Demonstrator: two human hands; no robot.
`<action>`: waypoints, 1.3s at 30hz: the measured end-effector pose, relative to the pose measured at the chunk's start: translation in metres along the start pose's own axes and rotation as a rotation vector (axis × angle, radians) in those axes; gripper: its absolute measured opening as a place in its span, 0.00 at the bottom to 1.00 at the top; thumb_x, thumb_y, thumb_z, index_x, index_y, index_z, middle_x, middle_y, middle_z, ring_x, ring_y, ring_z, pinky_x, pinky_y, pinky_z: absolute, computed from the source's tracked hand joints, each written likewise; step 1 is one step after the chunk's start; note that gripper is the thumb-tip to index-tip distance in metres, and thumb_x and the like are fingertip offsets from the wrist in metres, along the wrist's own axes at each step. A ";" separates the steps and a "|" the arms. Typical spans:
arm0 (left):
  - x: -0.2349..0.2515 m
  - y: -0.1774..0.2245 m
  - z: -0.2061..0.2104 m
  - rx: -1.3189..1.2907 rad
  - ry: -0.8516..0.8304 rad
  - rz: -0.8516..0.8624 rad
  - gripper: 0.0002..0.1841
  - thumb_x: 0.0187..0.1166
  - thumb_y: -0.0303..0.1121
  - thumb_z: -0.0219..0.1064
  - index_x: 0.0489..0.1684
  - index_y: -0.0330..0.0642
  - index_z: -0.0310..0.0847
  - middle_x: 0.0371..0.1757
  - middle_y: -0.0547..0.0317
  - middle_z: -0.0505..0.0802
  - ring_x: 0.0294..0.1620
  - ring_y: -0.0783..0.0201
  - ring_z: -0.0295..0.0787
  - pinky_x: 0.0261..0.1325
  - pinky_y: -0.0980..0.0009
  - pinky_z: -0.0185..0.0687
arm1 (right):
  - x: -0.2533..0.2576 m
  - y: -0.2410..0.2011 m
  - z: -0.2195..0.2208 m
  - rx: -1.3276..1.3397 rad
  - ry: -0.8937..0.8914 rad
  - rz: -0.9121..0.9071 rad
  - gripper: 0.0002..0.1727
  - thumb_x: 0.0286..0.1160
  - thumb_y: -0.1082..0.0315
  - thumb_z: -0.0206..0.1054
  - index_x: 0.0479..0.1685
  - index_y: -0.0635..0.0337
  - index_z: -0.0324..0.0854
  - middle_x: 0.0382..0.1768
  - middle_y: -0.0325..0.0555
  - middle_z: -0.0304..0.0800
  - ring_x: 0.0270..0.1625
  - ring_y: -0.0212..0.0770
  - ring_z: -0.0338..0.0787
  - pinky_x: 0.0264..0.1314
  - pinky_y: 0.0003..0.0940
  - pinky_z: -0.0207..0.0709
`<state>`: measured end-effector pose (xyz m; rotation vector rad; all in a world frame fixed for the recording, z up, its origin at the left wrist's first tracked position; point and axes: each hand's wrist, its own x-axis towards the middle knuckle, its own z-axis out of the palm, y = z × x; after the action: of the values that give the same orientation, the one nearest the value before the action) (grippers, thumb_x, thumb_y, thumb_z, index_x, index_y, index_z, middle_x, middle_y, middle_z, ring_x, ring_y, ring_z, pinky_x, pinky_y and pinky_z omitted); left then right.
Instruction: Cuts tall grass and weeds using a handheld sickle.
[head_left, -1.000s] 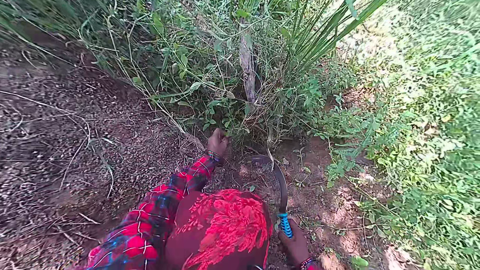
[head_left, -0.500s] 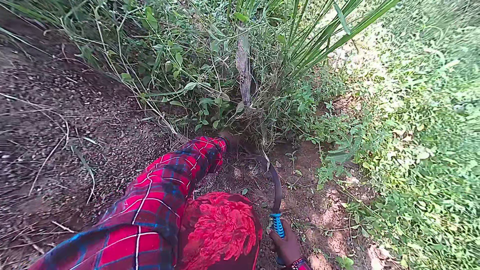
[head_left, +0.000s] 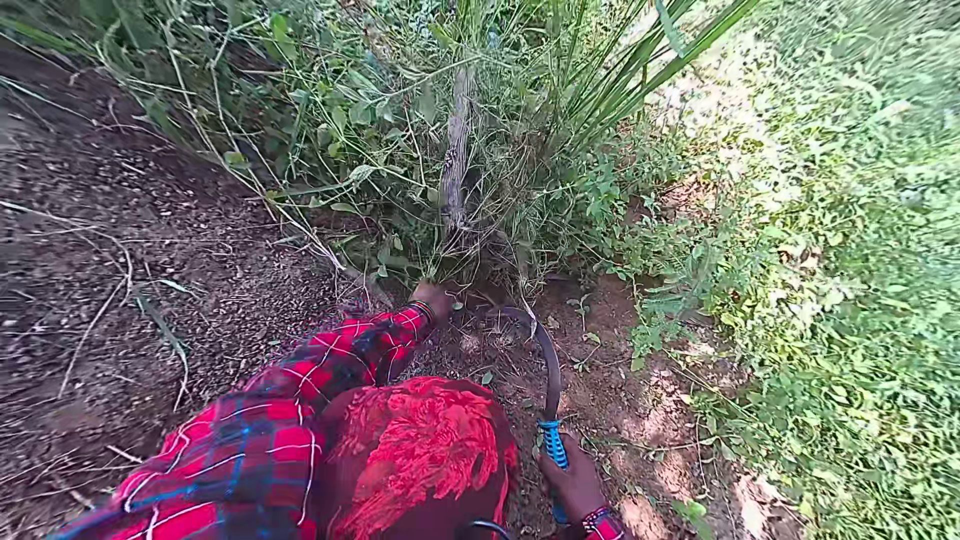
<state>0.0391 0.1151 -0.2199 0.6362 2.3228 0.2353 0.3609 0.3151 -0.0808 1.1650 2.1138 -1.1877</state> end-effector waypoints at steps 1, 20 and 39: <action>-0.013 -0.005 0.006 -0.001 -0.003 -0.001 0.18 0.88 0.36 0.60 0.65 0.35 0.86 0.64 0.33 0.90 0.72 0.32 0.83 0.84 0.32 0.59 | 0.002 0.001 -0.001 -0.005 -0.002 0.000 0.23 0.73 0.67 0.73 0.65 0.65 0.75 0.33 0.51 0.89 0.24 0.41 0.89 0.31 0.39 0.87; -0.009 0.022 -0.309 -0.329 0.783 -0.105 0.46 0.70 0.30 0.76 0.91 0.31 0.53 0.93 0.24 0.47 0.85 0.24 0.64 0.79 0.35 0.70 | -0.007 -0.015 -0.018 0.225 0.059 -0.076 0.22 0.73 0.73 0.72 0.65 0.66 0.75 0.34 0.50 0.87 0.22 0.38 0.85 0.26 0.34 0.83; -0.040 0.006 0.007 -0.249 0.653 0.159 0.21 0.80 0.35 0.70 0.68 0.34 0.85 0.82 0.26 0.75 0.83 0.25 0.69 0.81 0.29 0.61 | 0.039 -0.017 -0.013 0.551 0.349 0.222 0.24 0.85 0.69 0.65 0.73 0.73 0.67 0.35 0.54 0.85 0.26 0.40 0.87 0.33 0.36 0.86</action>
<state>0.0719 0.0998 -0.1995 0.6885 2.7847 0.9064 0.3260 0.3391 -0.0940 1.9160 1.8610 -1.6063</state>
